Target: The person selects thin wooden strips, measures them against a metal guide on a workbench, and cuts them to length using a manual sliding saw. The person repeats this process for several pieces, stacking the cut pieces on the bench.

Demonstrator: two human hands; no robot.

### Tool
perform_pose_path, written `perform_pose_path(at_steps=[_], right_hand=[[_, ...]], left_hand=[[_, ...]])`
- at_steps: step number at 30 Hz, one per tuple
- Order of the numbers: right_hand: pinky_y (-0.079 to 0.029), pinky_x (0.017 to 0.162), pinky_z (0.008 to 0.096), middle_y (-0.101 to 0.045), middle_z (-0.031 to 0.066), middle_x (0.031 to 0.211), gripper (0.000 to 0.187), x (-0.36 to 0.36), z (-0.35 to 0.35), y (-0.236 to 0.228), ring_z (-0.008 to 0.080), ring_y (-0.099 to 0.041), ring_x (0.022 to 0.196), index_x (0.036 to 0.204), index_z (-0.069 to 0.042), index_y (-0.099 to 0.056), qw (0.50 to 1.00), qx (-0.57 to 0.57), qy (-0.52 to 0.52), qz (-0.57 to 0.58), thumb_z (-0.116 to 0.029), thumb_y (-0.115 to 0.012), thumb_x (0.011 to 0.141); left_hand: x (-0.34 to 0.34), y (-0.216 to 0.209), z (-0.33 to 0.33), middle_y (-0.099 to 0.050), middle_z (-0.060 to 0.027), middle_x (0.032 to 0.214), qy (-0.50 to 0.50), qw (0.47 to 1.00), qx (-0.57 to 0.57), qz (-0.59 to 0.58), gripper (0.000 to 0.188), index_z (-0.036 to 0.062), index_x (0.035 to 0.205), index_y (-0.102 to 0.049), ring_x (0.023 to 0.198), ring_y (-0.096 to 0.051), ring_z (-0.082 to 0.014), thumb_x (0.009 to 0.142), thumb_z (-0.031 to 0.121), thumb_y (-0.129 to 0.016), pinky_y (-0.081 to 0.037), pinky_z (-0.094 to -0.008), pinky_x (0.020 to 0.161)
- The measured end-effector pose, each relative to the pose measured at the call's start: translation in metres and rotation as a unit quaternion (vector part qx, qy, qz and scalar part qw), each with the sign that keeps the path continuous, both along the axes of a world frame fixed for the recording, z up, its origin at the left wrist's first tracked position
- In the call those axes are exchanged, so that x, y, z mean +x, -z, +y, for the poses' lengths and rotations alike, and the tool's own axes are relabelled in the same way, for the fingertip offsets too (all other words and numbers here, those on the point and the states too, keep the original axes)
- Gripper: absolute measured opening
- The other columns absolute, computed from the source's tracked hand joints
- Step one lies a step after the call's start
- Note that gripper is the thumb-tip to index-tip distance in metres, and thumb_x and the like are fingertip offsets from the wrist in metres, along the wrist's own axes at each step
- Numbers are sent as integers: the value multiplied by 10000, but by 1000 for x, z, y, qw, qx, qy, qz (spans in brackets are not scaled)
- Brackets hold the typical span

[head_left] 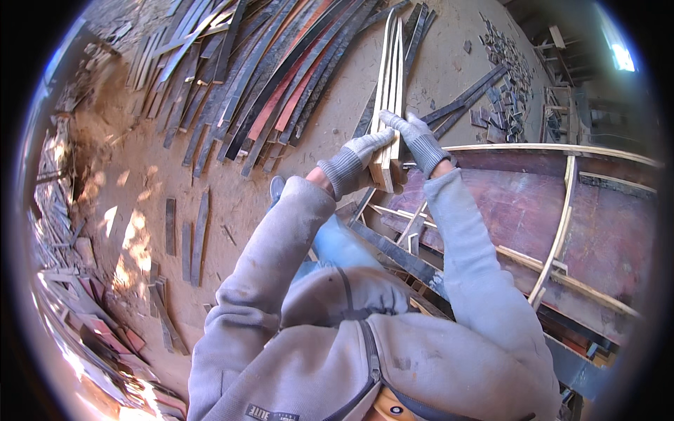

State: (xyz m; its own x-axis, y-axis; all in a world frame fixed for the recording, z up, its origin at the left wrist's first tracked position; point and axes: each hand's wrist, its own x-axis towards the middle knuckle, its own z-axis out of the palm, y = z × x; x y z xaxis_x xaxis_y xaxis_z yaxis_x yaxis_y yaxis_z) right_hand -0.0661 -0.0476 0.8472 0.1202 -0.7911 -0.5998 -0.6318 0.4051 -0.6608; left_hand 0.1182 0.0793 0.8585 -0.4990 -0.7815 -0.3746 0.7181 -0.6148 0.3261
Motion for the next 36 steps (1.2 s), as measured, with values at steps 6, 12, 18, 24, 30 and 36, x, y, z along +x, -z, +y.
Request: perform_pose_path(at_steps=[6, 12, 18, 24, 30, 36], right_hand=[[-501, 1010, 320, -647, 183, 1308, 728, -5, 79, -3, 226, -624, 1202, 1436, 38, -536, 999, -36, -2, -39, -474, -737, 958], [-587, 876, 321, -728, 110, 1160, 557, -28, 141, -1, 172, -704, 1018, 1374, 14, -610, 995, -37, 38, -86, -393, -727, 1012], [-595, 788, 407, -722, 183, 1187, 805, 6, 200, -14, 264, -717, 942, 1375, 41, -577, 981, -13, 108, -161, -493, -859, 843], [-623, 785, 525, -751, 156, 1171, 651, 103, 320, 17, 301, -752, 974, 1268, -106, -699, 960, 106, 141, -217, -621, -794, 881], [-542, 1053, 554, -680, 194, 1386, 976, 219, 354, 72, 353, -665, 1262, 1491, -66, -561, 908, 216, 231, -276, -735, -791, 819], [-334, 1237, 446, -453, 210, 1646, 1044, 283, 363, 121, 302, -407, 1527, 1554, 48, -483, 918, 245, 257, -176, -634, -817, 837]], left_hand=[[-9, -19, 67, -687, -188, 1318, -14, 998, 10, -61, 610, 17, 1444, -550, 1119, -737, -322, 1053, 477, -637, -640, -546, 922], [-36, -34, 130, -720, -154, 1272, -20, 995, 42, -83, 578, 11, 1383, -607, 1071, -752, -276, 1037, 470, -671, -635, -505, 929], [-13, -51, 173, -742, -68, 1146, 0, 988, -105, -112, 419, 48, 1350, -655, 1012, -725, -203, 1006, 274, -738, -602, -370, 878], [111, -24, 294, -715, -85, 1172, 93, 933, -90, -336, 819, 14, 1528, -478, 1070, -683, -158, 860, 243, -893, -581, -337, 896], [270, -42, 523, -550, -243, 1491, 115, 896, -120, -413, 1220, -55, 1620, -292, 1407, -534, -292, 689, 312, -989, -458, -408, 1155], [357, -136, 648, -318, -224, 1704, 191, 876, 107, -430, 1222, 91, 1716, -174, 1366, -510, -262, 745, -16, -907, -495, -417, 1040]])
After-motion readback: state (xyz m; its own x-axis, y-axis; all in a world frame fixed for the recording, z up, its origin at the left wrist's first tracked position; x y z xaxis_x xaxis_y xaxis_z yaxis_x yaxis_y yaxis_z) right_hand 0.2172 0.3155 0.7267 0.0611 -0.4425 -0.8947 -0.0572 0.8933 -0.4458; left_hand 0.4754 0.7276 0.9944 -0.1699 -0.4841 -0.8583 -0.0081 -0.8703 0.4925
